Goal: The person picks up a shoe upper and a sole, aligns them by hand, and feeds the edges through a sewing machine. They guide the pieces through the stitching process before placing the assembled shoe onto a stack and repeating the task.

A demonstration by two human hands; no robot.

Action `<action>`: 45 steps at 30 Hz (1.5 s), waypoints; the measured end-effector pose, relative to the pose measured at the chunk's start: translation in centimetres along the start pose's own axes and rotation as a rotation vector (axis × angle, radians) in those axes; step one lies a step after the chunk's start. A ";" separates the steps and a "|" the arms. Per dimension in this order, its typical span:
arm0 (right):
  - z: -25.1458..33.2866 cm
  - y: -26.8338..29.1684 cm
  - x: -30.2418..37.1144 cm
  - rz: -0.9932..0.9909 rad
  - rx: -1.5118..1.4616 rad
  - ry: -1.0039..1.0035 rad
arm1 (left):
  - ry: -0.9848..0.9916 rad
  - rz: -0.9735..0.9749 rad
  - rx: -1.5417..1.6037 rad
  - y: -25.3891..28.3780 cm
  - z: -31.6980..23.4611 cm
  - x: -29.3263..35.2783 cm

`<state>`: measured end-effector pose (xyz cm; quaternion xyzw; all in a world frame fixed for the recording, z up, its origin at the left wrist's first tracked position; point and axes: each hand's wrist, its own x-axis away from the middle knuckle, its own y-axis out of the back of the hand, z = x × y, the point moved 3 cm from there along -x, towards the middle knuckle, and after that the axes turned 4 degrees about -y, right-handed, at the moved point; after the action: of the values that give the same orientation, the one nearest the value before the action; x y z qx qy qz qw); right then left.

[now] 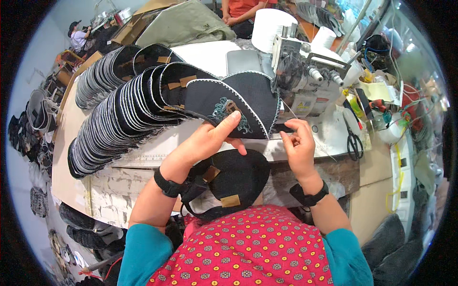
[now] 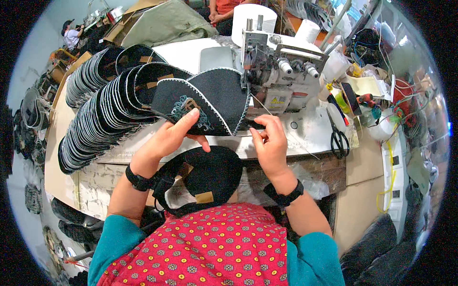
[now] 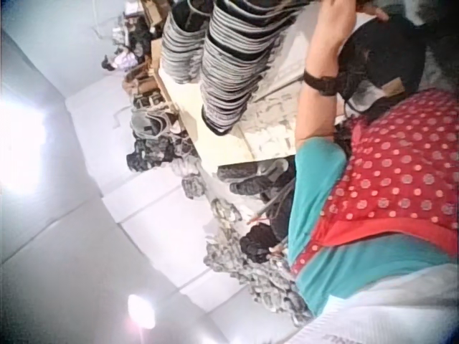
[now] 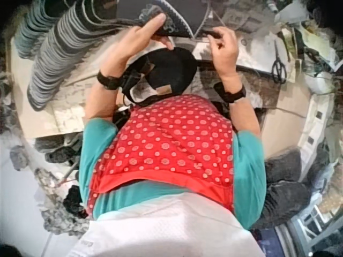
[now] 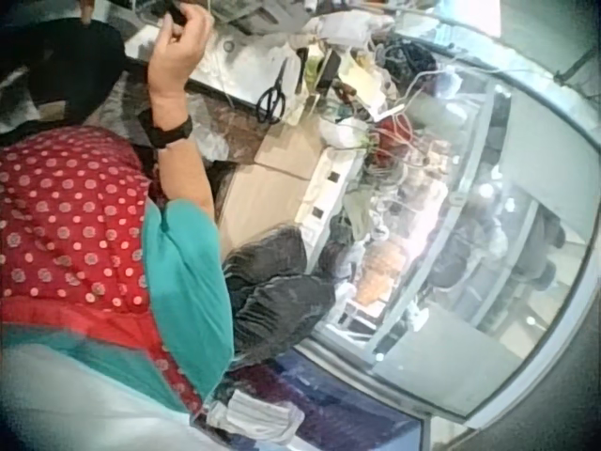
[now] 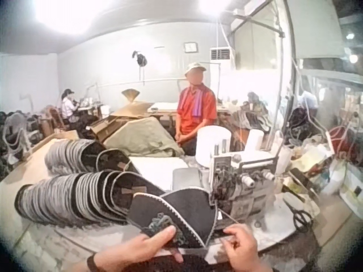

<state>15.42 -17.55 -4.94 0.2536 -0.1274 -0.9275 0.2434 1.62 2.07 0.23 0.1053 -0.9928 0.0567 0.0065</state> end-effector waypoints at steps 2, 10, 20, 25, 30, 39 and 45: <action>0.1 -0.2 0.1 0.006 -0.020 0.001 | -0.004 -0.002 0.025 -0.4 0.9 -0.2; 0.9 -0.4 -0.2 0.007 0.026 0.021 | -0.157 -0.237 -0.069 0.3 0.2 -4.5; 4.0 -10.3 1.9 0.614 0.329 0.606 | -0.818 -0.182 -1.846 5.0 -4.4 -10.2; 2.5 -8.6 3.3 0.536 0.311 0.667 | -0.593 -0.264 -2.236 8.1 -2.7 -4.6; 5.8 0.8 -0.6 0.495 -0.106 0.008 | -0.143 -0.076 -2.373 9.3 -0.5 1.0; 0.6 0.7 -5.6 0.441 -0.640 -0.702 | -0.147 -0.308 -1.291 5.3 -1.4 -4.0; 1.2 -2.6 -5.1 -0.023 -0.181 -0.152 | -0.359 -0.238 0.369 4.4 -0.8 -8.2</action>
<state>17.67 -12.58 -2.78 0.1611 -0.0584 -0.9544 0.2444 8.74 8.13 0.29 0.2287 -0.9317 0.2157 -0.1820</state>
